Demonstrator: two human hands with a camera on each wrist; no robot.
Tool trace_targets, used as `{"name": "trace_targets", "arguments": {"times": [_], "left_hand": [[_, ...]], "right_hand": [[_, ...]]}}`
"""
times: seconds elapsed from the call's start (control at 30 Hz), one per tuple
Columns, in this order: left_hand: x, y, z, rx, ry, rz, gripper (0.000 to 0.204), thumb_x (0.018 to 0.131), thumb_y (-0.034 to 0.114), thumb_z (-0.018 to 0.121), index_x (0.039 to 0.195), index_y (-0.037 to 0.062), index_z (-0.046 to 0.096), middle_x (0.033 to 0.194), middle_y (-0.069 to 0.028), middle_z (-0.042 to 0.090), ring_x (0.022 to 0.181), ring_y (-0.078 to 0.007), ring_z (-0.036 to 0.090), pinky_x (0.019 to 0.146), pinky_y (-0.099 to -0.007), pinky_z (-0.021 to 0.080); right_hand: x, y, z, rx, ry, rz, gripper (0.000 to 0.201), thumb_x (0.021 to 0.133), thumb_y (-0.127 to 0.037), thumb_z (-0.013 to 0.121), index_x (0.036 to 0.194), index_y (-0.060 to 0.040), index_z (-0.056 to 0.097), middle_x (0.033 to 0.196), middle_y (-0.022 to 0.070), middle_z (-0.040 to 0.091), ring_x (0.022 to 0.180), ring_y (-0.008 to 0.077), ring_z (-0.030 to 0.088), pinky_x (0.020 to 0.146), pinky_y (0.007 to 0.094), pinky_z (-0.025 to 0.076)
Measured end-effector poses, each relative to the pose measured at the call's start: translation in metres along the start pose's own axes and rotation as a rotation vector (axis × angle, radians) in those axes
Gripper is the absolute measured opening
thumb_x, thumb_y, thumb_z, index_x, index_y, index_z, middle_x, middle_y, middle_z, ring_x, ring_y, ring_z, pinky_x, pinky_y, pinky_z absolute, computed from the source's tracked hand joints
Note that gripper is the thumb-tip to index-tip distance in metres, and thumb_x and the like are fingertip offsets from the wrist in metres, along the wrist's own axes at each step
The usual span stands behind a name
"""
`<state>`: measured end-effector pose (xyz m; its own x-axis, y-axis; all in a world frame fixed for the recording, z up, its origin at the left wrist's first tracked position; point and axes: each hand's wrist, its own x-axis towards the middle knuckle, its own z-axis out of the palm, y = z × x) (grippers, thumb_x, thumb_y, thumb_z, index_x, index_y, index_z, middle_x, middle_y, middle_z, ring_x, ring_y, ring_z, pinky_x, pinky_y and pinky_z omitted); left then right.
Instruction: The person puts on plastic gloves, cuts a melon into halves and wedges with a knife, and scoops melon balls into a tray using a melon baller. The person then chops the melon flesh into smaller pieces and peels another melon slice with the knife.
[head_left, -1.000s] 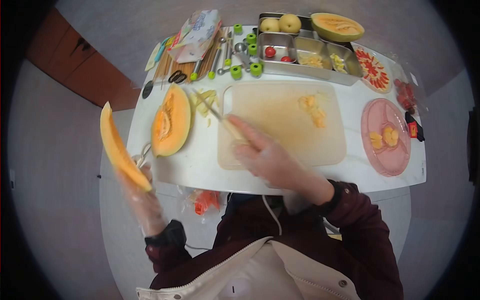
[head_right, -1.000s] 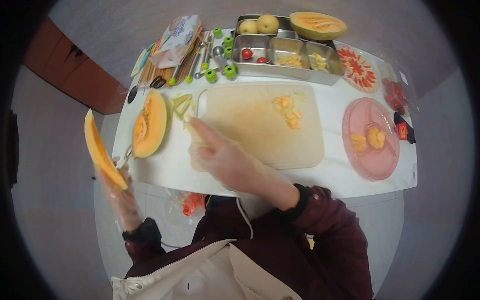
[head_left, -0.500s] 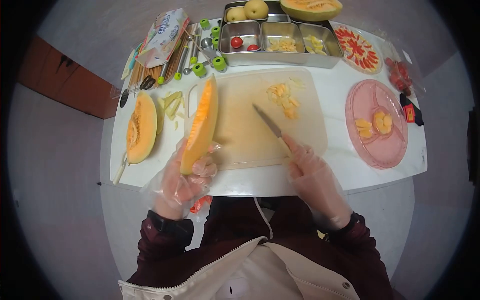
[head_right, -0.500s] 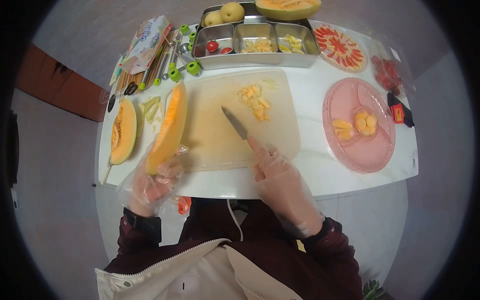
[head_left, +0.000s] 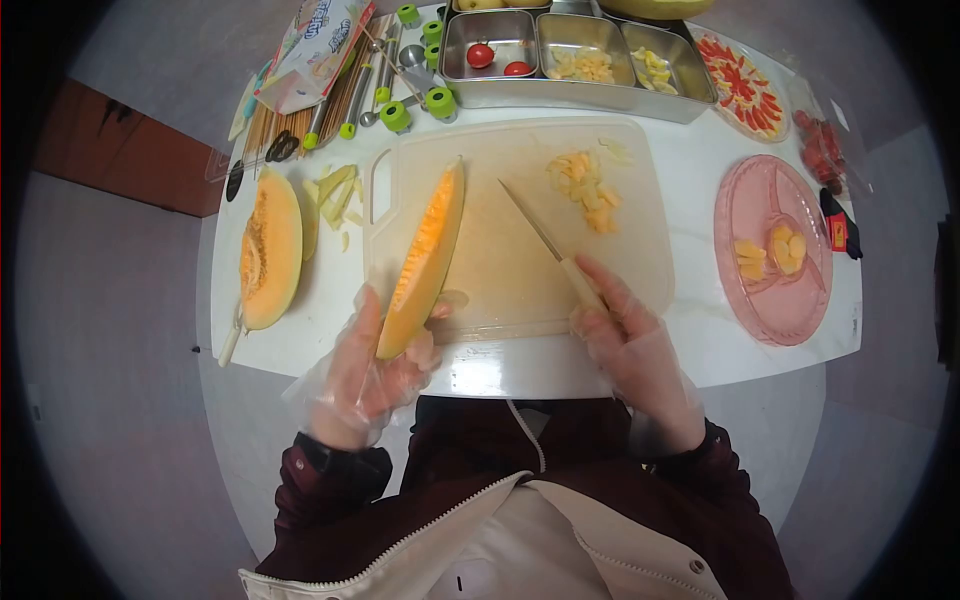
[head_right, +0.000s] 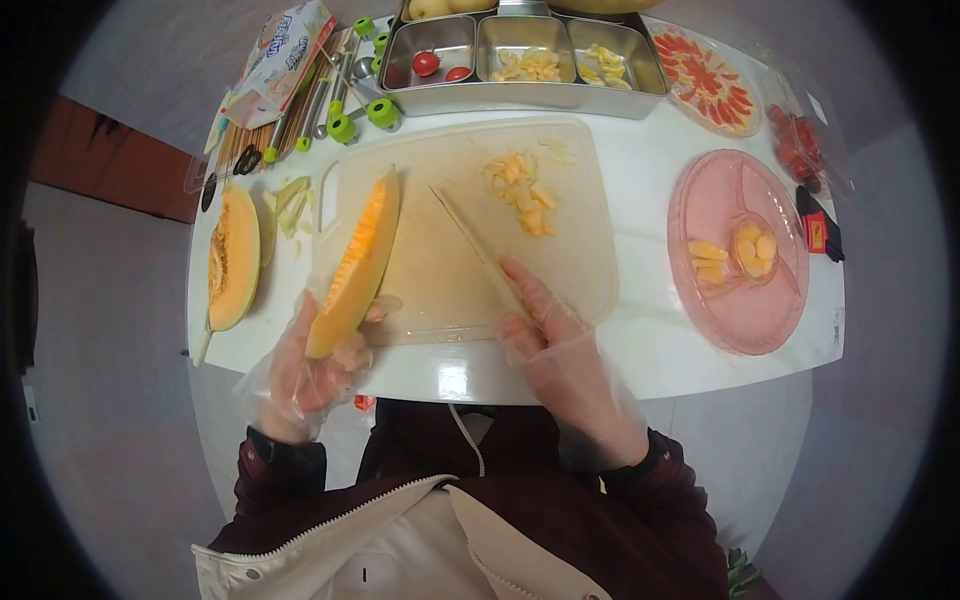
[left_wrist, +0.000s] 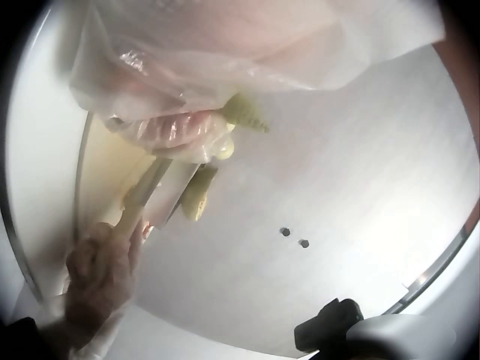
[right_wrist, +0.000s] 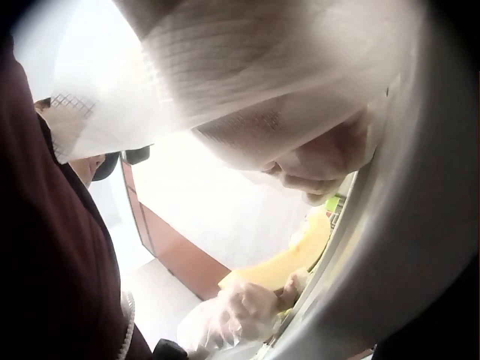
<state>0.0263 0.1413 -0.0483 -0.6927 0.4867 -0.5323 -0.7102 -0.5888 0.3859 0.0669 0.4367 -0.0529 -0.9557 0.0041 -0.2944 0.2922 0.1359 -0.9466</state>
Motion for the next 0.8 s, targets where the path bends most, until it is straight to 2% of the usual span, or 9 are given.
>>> {"name": "trace_targets", "arguments": {"times": [0.13,0.23,0.3,0.33,0.4,0.5,0.6,0.7,0.8], "left_hand": [[-0.035,0.000,0.007,0.239,0.092,0.029,0.081,0.105,0.067,0.042,0.145,-0.0034,0.048,0.108,-0.0123,0.067,0.082,-0.0171,0.066,0.063,-0.0242,0.054],[-0.052,-0.006,0.007,0.504,0.240,0.280,0.077,0.103,0.059,0.056,0.147,-0.0034,0.048,0.119,-0.0145,0.066,0.092,-0.0185,0.070,0.072,-0.0268,0.057],[-0.053,0.002,-0.017,0.855,0.261,0.320,0.067,0.098,0.034,0.075,0.148,-0.0015,0.048,0.129,-0.0143,0.064,0.100,-0.0185,0.069,0.078,-0.0268,0.057],[-0.051,-0.002,-0.013,0.855,0.259,0.318,0.067,0.098,0.034,0.075,0.148,-0.0015,0.048,0.129,-0.0143,0.064,0.100,-0.0185,0.069,0.078,-0.0268,0.057],[-0.044,-0.015,0.001,1.082,0.507,0.561,0.072,0.087,0.006,0.081,0.150,0.0013,0.047,0.127,-0.0134,0.066,0.107,-0.0182,0.068,0.083,-0.0283,0.057],[-0.028,-0.014,-0.003,1.161,0.521,0.675,0.064,0.085,-0.004,0.079,0.144,0.0004,0.055,0.121,-0.0121,0.068,0.107,-0.0172,0.068,0.086,-0.0299,0.058],[-0.019,-0.007,-0.019,1.360,0.538,0.723,0.045,0.086,-0.003,0.078,0.129,-0.0039,0.066,0.111,-0.0123,0.068,0.098,-0.0166,0.068,0.084,-0.0295,0.058],[-0.021,-0.001,-0.009,1.215,0.497,0.779,0.033,0.088,-0.003,0.077,0.120,-0.0062,0.071,0.108,-0.0134,0.069,0.092,-0.0173,0.068,0.082,-0.0283,0.057],[-0.029,0.005,-0.014,1.407,0.463,0.876,0.032,0.089,-0.003,0.076,0.121,-0.0067,0.071,0.103,-0.0140,0.070,0.088,-0.0174,0.068,0.079,-0.0281,0.056]], "right_hand": [[0.000,-0.009,-0.001,0.019,-0.009,0.035,0.056,0.103,-0.006,0.057,0.158,-0.0116,0.047,0.092,-0.0017,0.064,0.073,0.0028,0.047,0.065,0.0195,0.041],[0.001,-0.019,0.000,0.063,-0.014,0.093,0.055,0.104,-0.006,0.053,0.158,-0.0106,0.046,0.092,0.0000,0.065,0.070,0.0039,0.046,0.062,0.0205,0.040],[0.002,-0.019,-0.002,0.194,-0.056,0.174,0.053,0.104,-0.006,0.051,0.157,-0.0082,0.046,0.094,0.0013,0.065,0.070,0.0046,0.047,0.063,0.0204,0.041],[0.003,-0.018,0.000,0.194,-0.053,0.175,0.053,0.104,-0.006,0.051,0.157,-0.0082,0.046,0.094,0.0013,0.065,0.070,0.0046,0.047,0.063,0.0204,0.041],[0.004,-0.017,0.004,0.187,-0.034,0.118,0.052,0.103,-0.004,0.049,0.156,-0.0059,0.047,0.097,0.0023,0.065,0.071,0.0053,0.048,0.066,0.0206,0.042],[0.005,-0.020,0.004,0.129,0.002,0.054,0.052,0.104,-0.004,0.049,0.155,-0.0076,0.048,0.098,0.0026,0.065,0.074,0.0060,0.050,0.070,0.0214,0.044],[0.004,-0.022,-0.003,0.038,0.072,0.046,0.052,0.100,-0.004,0.053,0.152,-0.0093,0.052,0.095,0.0019,0.067,0.078,0.0096,0.059,0.075,0.0246,0.049],[0.003,-0.035,-0.003,0.005,0.112,-0.040,0.052,0.100,-0.004,0.055,0.151,-0.0122,0.056,0.097,0.0032,0.069,0.087,0.0116,0.062,0.082,0.0276,0.051],[0.004,-0.038,-0.008,-0.155,0.123,-0.160,0.052,0.100,-0.003,0.058,0.150,-0.0149,0.058,0.098,0.0091,0.071,0.086,0.0174,0.064,0.082,0.0322,0.052]]}}
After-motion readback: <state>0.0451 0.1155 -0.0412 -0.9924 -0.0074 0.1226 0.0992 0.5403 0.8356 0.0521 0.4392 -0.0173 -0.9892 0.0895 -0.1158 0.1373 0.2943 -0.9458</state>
